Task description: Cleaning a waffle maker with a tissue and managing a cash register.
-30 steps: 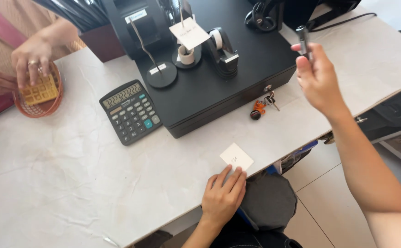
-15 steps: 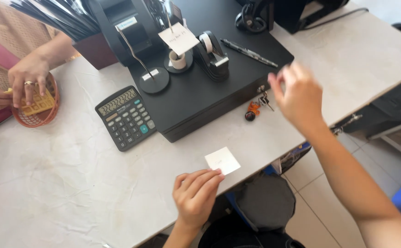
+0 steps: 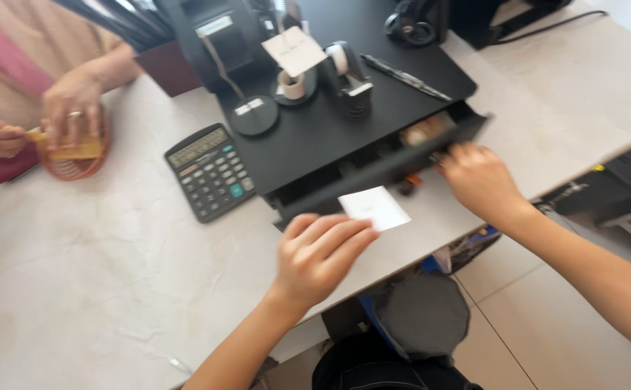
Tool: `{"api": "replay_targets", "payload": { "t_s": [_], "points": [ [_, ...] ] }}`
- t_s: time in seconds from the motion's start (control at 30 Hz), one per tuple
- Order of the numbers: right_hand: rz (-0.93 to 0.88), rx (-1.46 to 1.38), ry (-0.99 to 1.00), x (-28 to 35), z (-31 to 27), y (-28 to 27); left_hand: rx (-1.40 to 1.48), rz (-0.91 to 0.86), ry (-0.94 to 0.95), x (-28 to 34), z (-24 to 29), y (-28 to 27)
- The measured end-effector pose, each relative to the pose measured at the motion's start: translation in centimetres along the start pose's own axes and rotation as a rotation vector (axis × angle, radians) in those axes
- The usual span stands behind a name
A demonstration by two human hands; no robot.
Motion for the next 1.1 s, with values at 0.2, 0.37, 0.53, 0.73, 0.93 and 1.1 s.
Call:
{"api": "replay_targets", "payload": {
  "t_s": [0.2,0.37,0.53,0.73,0.93,1.1],
  "points": [
    [-0.246,-0.200,0.159,5.6,-0.3,-8.3,0.006,-0.252,-0.084,-3.9,0.6,5.1],
    [-0.485,-0.212,0.243,10.0,0.5,-10.4,0.133,-0.326,-0.018,-6.3,0.5,11.3],
    [-0.498,-0.623,0.514,13.2,2.2,-12.2,0.212,-0.402,0.045,-7.0,2.0,15.4],
    [-0.622,-0.690,0.620,14.3,2.9,-13.7,0.377,-0.547,0.093,-4.5,6.7,18.9],
    [-0.415,-0.754,0.519,14.3,2.8,-13.9,0.403,-0.655,0.047,-3.0,8.1,15.9],
    [-0.406,-0.689,0.561,13.3,2.7,-11.9,0.347,-0.818,-0.032,0.9,9.0,8.3]
  ]
}}
Point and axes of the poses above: each hand's wrist, its own x-axis away from the middle knuckle, its own y-axis out of the palm, z = x × y, the point moved 6 cm from there along -x, towards the middle knuckle, and after that the axes turned 1 degree about z, right-handed, at the moved point
